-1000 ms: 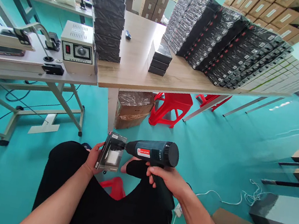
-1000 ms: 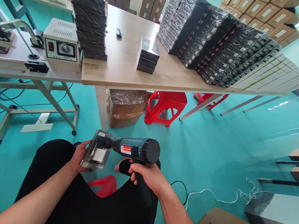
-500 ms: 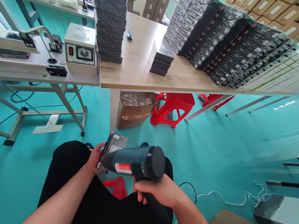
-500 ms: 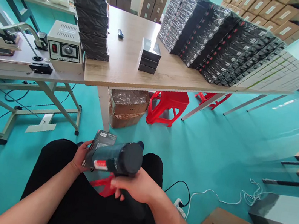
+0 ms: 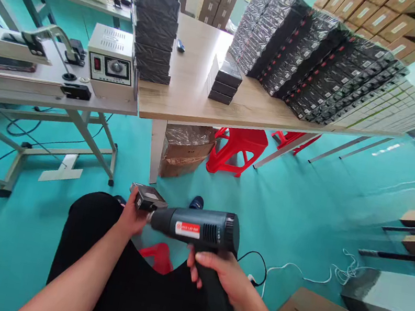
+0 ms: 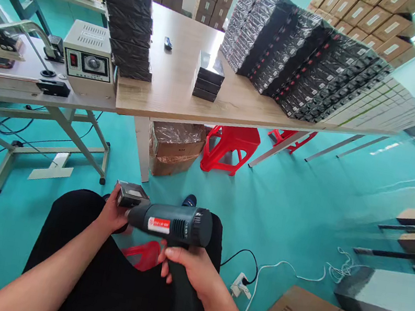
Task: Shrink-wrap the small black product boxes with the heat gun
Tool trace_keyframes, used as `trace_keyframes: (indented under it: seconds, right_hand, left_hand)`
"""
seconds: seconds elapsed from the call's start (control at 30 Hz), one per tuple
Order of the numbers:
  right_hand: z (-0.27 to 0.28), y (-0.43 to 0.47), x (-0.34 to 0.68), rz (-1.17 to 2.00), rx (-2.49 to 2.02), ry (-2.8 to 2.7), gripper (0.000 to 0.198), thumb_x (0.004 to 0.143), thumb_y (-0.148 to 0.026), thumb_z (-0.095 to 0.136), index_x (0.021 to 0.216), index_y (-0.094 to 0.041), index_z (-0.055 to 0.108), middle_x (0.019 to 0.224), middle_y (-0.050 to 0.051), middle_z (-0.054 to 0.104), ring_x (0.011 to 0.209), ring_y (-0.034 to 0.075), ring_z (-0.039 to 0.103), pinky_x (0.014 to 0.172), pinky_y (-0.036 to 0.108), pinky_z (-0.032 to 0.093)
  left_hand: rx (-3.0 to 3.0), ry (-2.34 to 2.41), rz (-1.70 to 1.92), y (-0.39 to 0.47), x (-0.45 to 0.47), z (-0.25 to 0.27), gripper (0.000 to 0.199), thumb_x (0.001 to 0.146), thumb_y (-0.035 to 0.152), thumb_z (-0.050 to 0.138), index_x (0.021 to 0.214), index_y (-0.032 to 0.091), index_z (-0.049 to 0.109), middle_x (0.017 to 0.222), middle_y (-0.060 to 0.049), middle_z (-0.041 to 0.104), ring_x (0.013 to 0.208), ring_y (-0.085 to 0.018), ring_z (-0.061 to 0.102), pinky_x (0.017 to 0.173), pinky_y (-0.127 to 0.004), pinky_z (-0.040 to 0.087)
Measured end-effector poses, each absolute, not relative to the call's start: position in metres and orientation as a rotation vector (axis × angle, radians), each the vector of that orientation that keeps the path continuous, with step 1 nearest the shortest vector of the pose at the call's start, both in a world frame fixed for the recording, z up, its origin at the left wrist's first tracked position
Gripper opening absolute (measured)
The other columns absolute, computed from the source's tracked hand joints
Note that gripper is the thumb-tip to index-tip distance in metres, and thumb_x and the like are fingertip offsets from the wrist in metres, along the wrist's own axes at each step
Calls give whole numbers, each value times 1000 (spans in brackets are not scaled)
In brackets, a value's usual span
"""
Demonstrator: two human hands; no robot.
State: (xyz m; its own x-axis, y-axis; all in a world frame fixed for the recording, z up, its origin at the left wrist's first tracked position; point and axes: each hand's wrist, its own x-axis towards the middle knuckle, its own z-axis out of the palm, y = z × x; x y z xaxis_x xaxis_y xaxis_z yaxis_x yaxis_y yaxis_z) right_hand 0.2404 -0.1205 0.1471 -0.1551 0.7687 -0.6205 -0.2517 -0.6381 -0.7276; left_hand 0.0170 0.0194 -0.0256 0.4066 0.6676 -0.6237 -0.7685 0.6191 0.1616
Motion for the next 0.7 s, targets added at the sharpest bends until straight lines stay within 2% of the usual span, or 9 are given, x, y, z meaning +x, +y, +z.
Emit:
trace_keyframes:
  seconds: [0.1,0.27,0.47,0.6,0.7]
  right_hand:
    - [143,-115,237,1662,-1545,-543,33,75,-33,67,99,-12,66,80,6,67,61,15,61,53,27,49]
    - [139,-115,228,1785,-1448,-662,30,75,-30,66,98,-11,68,78,7,67,59,15,61,52,27,47]
    - [137,-111,220,1622,-1507,-610,28,76,-31,66,97,-13,69,81,5,68,60,14,60,53,26,47]
    - [136,-115,226,1773,-1442,-697,28,74,-29,67,96,-11,70,79,7,68,60,16,61,51,27,46]
    - [137,-119,227,1698,-1457,-652,29,76,-31,66,97,-12,70,80,6,67,61,15,61,53,27,47]
  left_hand:
    - [-106,688,946,18,16,-35,42,84,54,55,101,16,61,94,-11,71,92,-30,68,81,-51,54]
    - [-116,682,950,17,13,-36,38,86,51,54,96,15,62,92,-12,70,90,-30,68,80,-50,55]
    - [-123,653,993,18,10,-29,34,86,46,56,99,15,62,101,-16,69,98,-33,66,83,-55,53]
    - [-171,708,1025,19,10,-31,28,85,44,57,88,17,59,85,-10,69,81,-26,68,73,-44,58]
    - [-194,799,967,20,14,-35,35,83,53,56,85,17,55,84,-12,66,80,-28,68,70,-45,58]
